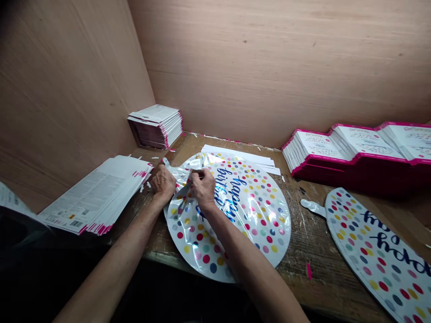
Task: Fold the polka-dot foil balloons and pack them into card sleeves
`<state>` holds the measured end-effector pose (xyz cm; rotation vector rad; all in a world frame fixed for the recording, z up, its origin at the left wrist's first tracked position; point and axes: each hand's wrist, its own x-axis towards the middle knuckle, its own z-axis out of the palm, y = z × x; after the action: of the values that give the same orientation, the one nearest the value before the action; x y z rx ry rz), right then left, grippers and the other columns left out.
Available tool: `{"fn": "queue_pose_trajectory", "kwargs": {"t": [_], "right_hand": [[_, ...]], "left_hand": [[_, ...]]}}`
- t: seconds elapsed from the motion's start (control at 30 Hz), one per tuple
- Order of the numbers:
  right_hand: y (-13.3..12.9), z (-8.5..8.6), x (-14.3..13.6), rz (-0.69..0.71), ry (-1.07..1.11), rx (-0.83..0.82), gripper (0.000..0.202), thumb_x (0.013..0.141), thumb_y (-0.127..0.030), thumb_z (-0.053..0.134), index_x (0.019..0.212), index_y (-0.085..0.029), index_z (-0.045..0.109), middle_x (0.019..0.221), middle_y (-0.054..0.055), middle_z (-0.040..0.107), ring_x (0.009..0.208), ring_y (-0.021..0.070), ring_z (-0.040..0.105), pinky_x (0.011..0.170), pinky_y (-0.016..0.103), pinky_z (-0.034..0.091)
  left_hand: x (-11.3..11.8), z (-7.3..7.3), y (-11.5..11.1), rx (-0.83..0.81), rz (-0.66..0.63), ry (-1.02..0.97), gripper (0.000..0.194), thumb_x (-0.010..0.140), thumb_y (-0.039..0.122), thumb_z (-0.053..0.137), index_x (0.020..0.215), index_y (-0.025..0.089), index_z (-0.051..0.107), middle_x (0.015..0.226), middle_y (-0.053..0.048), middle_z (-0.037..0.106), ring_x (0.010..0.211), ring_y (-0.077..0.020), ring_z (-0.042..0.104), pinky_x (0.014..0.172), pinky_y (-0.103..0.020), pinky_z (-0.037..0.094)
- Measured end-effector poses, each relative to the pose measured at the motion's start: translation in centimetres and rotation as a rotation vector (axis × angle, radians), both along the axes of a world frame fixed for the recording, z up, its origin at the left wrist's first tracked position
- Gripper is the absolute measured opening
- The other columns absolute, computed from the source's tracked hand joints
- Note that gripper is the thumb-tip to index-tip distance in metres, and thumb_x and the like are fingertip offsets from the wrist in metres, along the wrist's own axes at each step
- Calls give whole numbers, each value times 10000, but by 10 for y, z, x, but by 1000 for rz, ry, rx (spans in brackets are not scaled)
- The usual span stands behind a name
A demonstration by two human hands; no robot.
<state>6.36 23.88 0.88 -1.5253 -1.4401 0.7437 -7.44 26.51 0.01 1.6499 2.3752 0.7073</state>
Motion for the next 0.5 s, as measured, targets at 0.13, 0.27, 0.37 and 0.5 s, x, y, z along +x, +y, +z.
{"fn": "queue_pose_trajectory", "kwargs": {"t": [0.13, 0.27, 0.37, 0.5], "right_hand": [[-33, 3, 68, -69, 529, 32, 292, 756, -431, 633, 876, -168, 596, 723, -10, 642, 594, 124, 593, 593, 249, 510], [-47, 9, 107, -97, 612, -78, 373, 693, -451, 728, 892, -149, 635, 733, 17, 677, 594, 128, 630, 543, 222, 518], [-37, 8, 115, -86, 598, -161, 314, 720, -399, 707, 878, -137, 637, 720, 40, 688, 574, 140, 647, 494, 215, 514], [-24, 3, 133, -89, 550, -287, 250, 755, -362, 670, 873, -158, 584, 554, -4, 619, 407, 138, 560, 372, 228, 451]], "left_hand": [[-2, 19, -3, 64, 49, 99, 431, 885, 132, 357, 1289, 26, 463, 1253, -298, 581, 1151, -361, 584, 890, -442, 455], [6, 49, -57, 44, -443, 135, 372, 918, 374, 410, 1139, 167, 626, 1158, -144, 669, 1084, -291, 609, 904, -368, 447], [11, 63, -135, -515, -812, -37, 459, 867, 606, 422, 840, 247, 707, 842, -59, 722, 753, -241, 662, 677, -314, 476], [8, 67, -235, -637, -901, -207, 340, 675, 619, 655, 823, 322, 728, 669, -22, 688, 611, -242, 644, 522, -296, 464]]}}
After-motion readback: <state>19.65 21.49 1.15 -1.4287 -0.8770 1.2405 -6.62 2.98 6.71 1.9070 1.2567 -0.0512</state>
